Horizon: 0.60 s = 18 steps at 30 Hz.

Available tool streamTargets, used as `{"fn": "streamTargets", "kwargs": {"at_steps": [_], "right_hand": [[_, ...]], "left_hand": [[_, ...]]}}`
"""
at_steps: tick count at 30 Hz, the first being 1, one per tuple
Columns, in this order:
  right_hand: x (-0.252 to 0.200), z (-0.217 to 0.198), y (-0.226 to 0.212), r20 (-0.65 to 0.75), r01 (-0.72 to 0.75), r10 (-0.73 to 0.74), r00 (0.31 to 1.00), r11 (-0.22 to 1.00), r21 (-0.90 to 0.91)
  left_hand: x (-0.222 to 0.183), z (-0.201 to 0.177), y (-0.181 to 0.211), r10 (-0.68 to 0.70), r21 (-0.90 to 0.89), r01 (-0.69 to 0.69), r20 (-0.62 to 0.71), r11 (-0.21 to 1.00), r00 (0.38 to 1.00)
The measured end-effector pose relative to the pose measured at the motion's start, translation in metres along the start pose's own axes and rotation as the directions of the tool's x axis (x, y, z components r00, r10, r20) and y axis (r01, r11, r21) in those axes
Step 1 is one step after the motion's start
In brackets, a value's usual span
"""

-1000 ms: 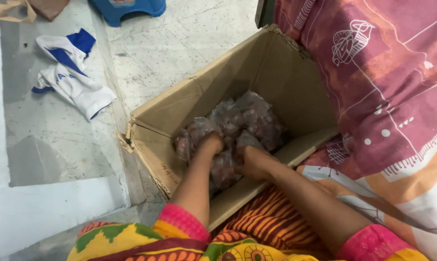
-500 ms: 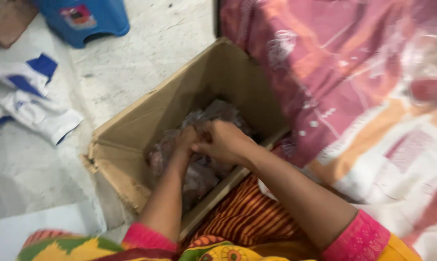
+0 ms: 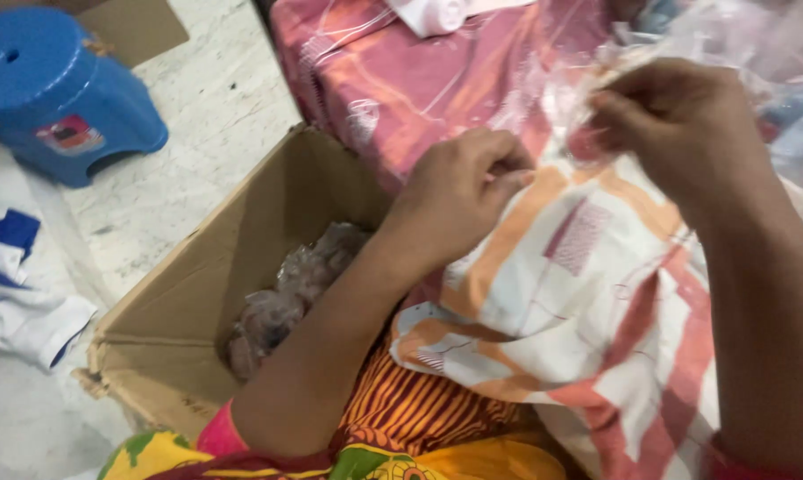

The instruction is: Sort and pack small wax/candle components into clear plastic zip-lock bags.

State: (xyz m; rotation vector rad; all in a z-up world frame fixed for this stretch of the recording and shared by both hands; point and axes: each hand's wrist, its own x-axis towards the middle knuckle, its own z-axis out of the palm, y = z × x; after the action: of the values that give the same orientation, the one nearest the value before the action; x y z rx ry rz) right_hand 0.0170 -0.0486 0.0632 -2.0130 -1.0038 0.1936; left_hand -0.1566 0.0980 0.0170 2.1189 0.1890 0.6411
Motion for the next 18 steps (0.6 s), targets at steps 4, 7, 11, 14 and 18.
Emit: {"fn": "streamTargets", "kwargs": {"at_steps": [4, 7, 11, 14, 18], "right_hand": [[-0.001, -0.03, 0.107, -0.287, -0.1, 0.06, 0.956, 0.987, -0.129], [0.002, -0.025, 0.134, -0.392, -0.03, -0.103, 0.914, 0.948, -0.317], [0.012, -0.012, 0.123, -0.357, -0.057, -0.046, 0.933, 0.96, -0.273], [0.016, -0.015, 0.135, -0.315, -0.034, -0.018, 0.949, 0.987, -0.158], [0.01, -0.041, 0.124, -0.051, -0.209, 0.241, 0.969, 0.915, 0.345]], "left_hand": [[0.039, 0.061, 0.0, 0.1, -0.063, -0.103, -0.042, 0.993, 0.994], [0.059, 0.095, 0.001, 0.039, -0.161, -0.054, -0.096, 0.986, 0.995], [0.059, 0.12, 0.0, 0.017, -0.229, -0.062, -0.196, 0.971, 0.98], [0.057, 0.118, -0.004, 0.016, -0.209, -0.065, -0.228, 0.976, 0.974], [0.062, 0.121, -0.035, -0.039, -0.264, -0.043, -0.296, 0.964, 0.954]]}}
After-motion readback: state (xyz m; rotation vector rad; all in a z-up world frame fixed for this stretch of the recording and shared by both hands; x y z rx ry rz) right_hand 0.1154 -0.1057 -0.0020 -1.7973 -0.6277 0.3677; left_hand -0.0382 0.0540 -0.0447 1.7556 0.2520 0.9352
